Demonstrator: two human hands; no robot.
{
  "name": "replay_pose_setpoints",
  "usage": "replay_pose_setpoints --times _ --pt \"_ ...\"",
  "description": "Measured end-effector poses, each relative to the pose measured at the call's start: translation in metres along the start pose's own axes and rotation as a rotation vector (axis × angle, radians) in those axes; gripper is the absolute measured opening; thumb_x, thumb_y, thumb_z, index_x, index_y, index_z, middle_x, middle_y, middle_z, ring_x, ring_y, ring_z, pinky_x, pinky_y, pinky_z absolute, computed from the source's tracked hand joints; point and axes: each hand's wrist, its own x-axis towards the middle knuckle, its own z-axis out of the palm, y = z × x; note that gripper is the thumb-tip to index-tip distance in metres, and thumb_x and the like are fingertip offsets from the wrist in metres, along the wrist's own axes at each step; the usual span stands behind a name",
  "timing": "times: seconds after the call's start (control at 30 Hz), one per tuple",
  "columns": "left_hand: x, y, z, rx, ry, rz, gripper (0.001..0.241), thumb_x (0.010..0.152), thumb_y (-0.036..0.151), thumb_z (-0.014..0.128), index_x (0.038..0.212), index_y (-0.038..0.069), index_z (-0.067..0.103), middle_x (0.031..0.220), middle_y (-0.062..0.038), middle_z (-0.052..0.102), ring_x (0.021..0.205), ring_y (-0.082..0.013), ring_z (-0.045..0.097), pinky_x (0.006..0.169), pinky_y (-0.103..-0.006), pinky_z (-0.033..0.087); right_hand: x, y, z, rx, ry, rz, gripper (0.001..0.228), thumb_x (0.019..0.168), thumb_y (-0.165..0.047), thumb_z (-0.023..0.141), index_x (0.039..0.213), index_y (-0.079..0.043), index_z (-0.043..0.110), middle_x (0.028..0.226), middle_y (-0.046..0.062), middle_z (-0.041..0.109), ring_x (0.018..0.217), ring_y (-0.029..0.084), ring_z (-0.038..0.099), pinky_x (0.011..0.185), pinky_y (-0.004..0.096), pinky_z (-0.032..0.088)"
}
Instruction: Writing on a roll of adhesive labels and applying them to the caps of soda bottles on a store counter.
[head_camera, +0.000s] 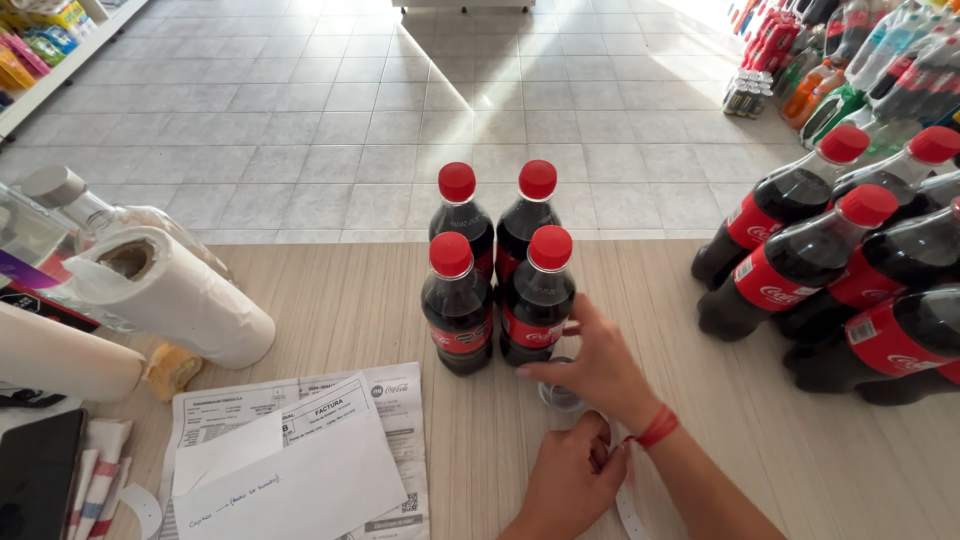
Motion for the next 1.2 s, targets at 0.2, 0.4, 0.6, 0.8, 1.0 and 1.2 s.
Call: replay_pose_setpoints --times 0.2,0.4,0.6,0.8,1.0,1.2 --pt "-0.002 -0.009 0.005 -0.039 0.017 0.035 0.015 0.09 0.013 0.07 0.086 0.011 0.055 0.062 -0.002 0.06 0.054 -0.0239 0.059 0.058 -0.0377 0.047 -0.004 0.001 0.006 -0.05 0.077 -0.043 0.066 0.065 -0.02 0.093 0.119 -0.009 0.058 0.099 0.002 0.077 0.089 0.018 0.074 0.091 0.03 0.063" --pt "-0.001 -0.012 0.007 0.018 0.017 0.037 0.017 0.088 0.019 0.073 0.084 0.015 0.057 0.058 0.0 0.06 0.053 -0.0199 0.061 0.06 -0.0356 0.05 -0.005 0.008 -0.028 -0.028 0.189 0.06 0.064 0.062 -0.018 0.094 0.117 -0.009 0.062 0.093 0.005 0.078 0.086 0.014 0.075 0.087 0.029 0.066" --pt "-0.002 0.001 0.002 0.022 -0.019 0.012 0.021 0.09 0.018 0.077 0.085 0.013 0.057 0.057 0.001 0.059 0.051 -0.0142 0.057 0.055 -0.032 0.047 -0.019 0.043 -0.069 -0.075 0.28 0.099 0.07 0.063 -0.02 0.095 0.123 -0.008 0.061 0.089 0.006 0.076 0.082 0.012 0.073 0.085 0.029 0.066" --pt "-0.002 0.012 -0.003 0.012 -0.019 -0.034 0.023 0.092 0.02 0.08 0.086 0.012 0.06 0.058 0.002 0.058 0.052 -0.0086 0.051 0.052 -0.0277 0.044 -0.059 0.059 -0.108 -0.153 0.323 0.227 0.068 0.063 -0.023 0.095 0.121 -0.01 0.062 0.096 0.006 0.078 0.089 0.016 0.076 0.085 0.029 0.063" --pt "-0.001 0.002 0.001 0.027 0.014 -0.019 0.023 0.089 0.023 0.081 0.085 0.013 0.062 0.059 0.003 0.061 0.051 -0.0081 0.052 0.053 -0.0261 0.046 -0.085 0.07 -0.136 -0.225 0.402 0.399 0.074 0.066 -0.029 0.092 0.126 -0.009 0.053 0.109 0.008 0.077 0.098 0.023 0.074 0.084 0.036 0.058" --pt "0.0 0.0 0.002 0.07 0.008 -0.012 0.025 0.089 0.024 0.082 0.082 0.013 0.061 0.056 0.004 0.058 0.049 -0.008 0.049 0.051 -0.026 0.044 -0.088 0.071 -0.143 -0.07 0.492 0.382 0.076 0.069 -0.019 0.09 0.128 -0.006 0.044 0.123 0.011 0.069 0.109 0.024 0.071 0.092 0.036 0.061"
